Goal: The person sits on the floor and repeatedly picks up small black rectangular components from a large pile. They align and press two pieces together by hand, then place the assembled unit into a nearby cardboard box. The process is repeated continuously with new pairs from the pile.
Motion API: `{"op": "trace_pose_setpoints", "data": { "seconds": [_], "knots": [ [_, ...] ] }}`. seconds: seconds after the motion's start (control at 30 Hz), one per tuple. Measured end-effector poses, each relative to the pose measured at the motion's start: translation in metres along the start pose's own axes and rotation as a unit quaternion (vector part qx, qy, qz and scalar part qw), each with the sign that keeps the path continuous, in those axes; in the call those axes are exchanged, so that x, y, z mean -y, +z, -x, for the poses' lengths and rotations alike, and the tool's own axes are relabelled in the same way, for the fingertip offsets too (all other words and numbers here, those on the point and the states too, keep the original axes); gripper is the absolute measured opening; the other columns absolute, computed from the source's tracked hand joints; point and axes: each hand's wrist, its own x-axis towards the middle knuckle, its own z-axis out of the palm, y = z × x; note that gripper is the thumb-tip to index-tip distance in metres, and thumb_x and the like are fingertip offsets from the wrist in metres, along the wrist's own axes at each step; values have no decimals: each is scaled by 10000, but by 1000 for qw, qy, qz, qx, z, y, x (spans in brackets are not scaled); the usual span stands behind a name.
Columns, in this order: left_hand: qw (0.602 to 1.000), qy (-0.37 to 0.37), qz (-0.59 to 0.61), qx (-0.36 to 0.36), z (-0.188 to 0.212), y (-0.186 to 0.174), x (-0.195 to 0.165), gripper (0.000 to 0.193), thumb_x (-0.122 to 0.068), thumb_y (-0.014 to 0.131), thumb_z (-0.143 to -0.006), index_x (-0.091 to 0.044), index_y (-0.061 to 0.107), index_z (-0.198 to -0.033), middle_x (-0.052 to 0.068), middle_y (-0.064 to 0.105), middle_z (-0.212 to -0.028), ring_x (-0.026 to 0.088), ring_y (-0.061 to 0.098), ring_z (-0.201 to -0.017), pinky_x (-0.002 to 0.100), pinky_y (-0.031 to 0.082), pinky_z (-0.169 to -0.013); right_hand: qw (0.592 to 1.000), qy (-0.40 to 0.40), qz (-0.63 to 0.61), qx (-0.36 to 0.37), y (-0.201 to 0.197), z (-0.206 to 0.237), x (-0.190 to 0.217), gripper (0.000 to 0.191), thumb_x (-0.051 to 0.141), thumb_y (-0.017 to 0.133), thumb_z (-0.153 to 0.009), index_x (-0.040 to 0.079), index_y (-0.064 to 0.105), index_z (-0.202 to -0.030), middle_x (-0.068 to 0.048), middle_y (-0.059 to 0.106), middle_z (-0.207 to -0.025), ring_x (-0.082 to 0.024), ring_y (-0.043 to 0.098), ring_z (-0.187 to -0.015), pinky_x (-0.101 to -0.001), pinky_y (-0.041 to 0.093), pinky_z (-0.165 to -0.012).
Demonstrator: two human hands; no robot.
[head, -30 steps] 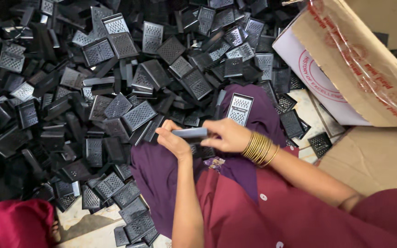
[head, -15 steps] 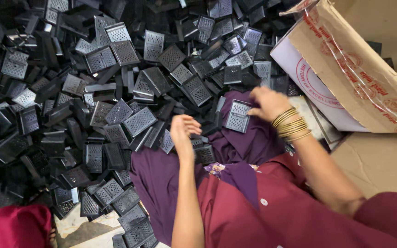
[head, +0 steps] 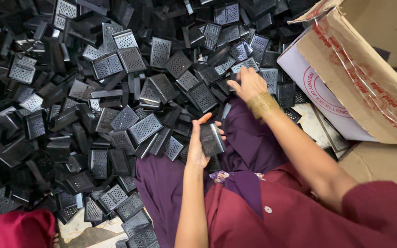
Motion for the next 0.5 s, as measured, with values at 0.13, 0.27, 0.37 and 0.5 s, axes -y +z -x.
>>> {"op": "trace_pose_setpoints", "data": {
  "seconds": [0.13,0.27,0.37,0.5],
  "knots": [
    [995,74,38,-52,-3,-6,-6,670,-586,401,-1083,-24,549,-1416,126,676,-1027,242,708,-912,394,599,-856,984,104,109,98,43,-46,-7,810,594,835,-759,-4,546,-1224,-243,648,-1123,-391,673,-1045,-467,555,-856],
    [990,107,53,-75,2,-9,-10,661,-593,435,-1039,-131,489,-1510,59,664,-1077,188,666,-936,406,584,-836,975,110,104,162,40,-57,-9,851,530,874,-713,-11,523,-1268,-240,668,-1142,-394,681,-1091,-476,555,-925],
    [987,131,57,-71,2,-8,-11,677,-582,464,-1007,-202,427,-1566,45,656,-1119,173,652,-964,411,585,-851,990,69,48,113,16,-40,-5,834,476,904,-659,24,531,-1252,-269,585,-1219,-450,662,-1008,-494,554,-871],
    [982,147,78,-84,-6,-5,-8,709,-585,465,-996,-213,377,-1594,52,659,-1176,178,649,-1001,390,574,-909,973,-119,-190,58,-17,20,21,597,361,865,-706,52,605,-1145,-183,669,-1078,-345,676,-1023,-442,562,-905]
  ]
}}
